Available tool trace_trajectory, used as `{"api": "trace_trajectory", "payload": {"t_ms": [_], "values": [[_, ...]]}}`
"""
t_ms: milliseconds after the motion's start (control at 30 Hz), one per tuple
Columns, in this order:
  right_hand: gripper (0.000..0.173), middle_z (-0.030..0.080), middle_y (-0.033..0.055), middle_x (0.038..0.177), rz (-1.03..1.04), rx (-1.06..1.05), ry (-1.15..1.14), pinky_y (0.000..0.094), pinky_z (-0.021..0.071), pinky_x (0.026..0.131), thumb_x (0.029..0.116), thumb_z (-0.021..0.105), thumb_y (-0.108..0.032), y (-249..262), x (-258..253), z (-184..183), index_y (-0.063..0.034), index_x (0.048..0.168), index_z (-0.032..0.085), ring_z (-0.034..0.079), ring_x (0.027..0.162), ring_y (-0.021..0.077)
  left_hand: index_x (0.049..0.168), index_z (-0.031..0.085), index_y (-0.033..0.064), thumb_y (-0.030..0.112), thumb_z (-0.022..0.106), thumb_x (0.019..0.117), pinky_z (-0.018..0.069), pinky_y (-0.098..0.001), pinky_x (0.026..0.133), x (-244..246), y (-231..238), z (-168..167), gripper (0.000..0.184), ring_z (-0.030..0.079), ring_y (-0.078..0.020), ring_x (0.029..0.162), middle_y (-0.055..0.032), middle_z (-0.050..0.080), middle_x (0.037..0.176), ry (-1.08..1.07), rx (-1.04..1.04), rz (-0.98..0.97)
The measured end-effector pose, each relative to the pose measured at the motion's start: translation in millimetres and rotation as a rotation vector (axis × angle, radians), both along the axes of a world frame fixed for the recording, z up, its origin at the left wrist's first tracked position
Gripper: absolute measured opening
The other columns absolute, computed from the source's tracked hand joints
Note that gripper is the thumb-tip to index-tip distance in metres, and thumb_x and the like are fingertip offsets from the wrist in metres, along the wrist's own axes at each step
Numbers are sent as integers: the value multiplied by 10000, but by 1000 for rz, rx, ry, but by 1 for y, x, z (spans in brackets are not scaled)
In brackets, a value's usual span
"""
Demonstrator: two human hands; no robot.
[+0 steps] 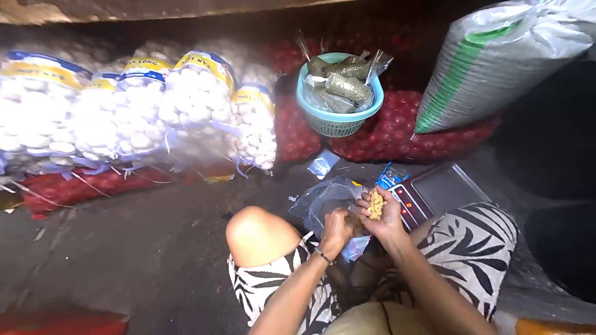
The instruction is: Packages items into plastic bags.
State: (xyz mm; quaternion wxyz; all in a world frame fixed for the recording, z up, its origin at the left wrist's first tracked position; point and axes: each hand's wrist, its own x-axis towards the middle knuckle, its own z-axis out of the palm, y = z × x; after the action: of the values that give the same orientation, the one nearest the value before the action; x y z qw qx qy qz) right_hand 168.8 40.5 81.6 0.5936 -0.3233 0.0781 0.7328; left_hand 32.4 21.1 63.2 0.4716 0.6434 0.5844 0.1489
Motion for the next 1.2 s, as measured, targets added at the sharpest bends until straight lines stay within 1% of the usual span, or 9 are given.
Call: {"api": "trace_trajectory", "payload": {"t_ms": [67, 133, 267, 467, 567, 700, 933, 1033, 1200], "values": [[412, 580, -9, 632, -31, -25, -12, 205, 452, 420, 1073, 319, -353, -4, -5, -1, -142, 807, 554, 551, 468, 87, 1069, 735, -51, 72, 633, 938, 533, -432, 978, 7, -2, 0, 207, 698, -296, 1049, -200, 719, 1125, 12, 88, -28], [413, 580, -9, 631, -49, -68, -44, 209, 447, 422, 1077, 319, -352, -6, -9, -2, -142, 806, 550, 546, 468, 88, 1062, 728, -63, 68, 639, 920, 526, -455, 988, 14, -5, 0, 213, 693, -325, 1072, -213, 719, 1110, 16, 141, -30], [386, 561, -6, 633, -90, -148, -161, 216, 448, 427, 1082, 328, -352, -8, -10, -7, -134, 845, 540, 529, 467, 90, 1171, 689, -73, 38, 640, 907, 521, -425, 1020, 22, -11, 4, 290, 672, -320, 1134, -229, 667, 1248, 28, 144, -5], [304, 565, 15, 658, -136, -167, -309, 249, 490, 459, 1085, 361, -274, -7, -8, -20, -103, 912, 542, 554, 498, 116, 1179, 685, -77, -11, 579, 911, 519, -384, 1037, 26, -13, 5, 296, 656, -302, 1187, -231, 637, 1323, -3, 175, 12], [267, 600, 37, 680, -177, -124, -344, 273, 522, 497, 1060, 358, -204, -10, -9, -23, -82, 917, 548, 595, 538, 136, 1203, 680, -72, -14, 599, 899, 521, -385, 1031, 27, -12, 3, 320, 654, -303, 1183, -237, 627, 1331, 12, 180, 18], [250, 638, 18, 703, -237, 7, -428, 287, 556, 568, 1022, 359, -141, -12, -9, -33, -99, 874, 556, 641, 612, 127, 1278, 649, -78, 15, 602, 913, 514, -410, 1052, 27, -11, 4, 379, 638, -322, 1222, -246, 598, 1382, 46, 159, 16], [288, 649, 36, 707, -243, 87, -541, 306, 568, 624, 1016, 367, -116, -14, -13, -31, -88, 820, 576, 651, 641, 147, 1263, 656, -79, -7, 606, 907, 527, -387, 1030, 24, -14, 4, 367, 653, -319, 1189, -251, 609, 1355, 22, 191, 62], [291, 648, 23, 687, -246, 145, -575, 297, 568, 617, 996, 380, -98, -15, -16, -31, -98, 780, 575, 650, 629, 139, 1236, 667, -81, -21, 612, 885, 534, -384, 1014, 21, -15, 3, 360, 661, -312, 1168, -245, 620, 1338, 12, 205, 88], [264, 670, 26, 711, -235, 234, -664, 278, 568, 616, 977, 397, -83, -18, -22, -28, -87, 799, 592, 659, 644, 128, 1226, 662, -90, -18, 629, 880, 528, -374, 1020, 17, -17, 6, 355, 659, -304, 1171, -243, 612, 1349, 7, 188, 85]]}}
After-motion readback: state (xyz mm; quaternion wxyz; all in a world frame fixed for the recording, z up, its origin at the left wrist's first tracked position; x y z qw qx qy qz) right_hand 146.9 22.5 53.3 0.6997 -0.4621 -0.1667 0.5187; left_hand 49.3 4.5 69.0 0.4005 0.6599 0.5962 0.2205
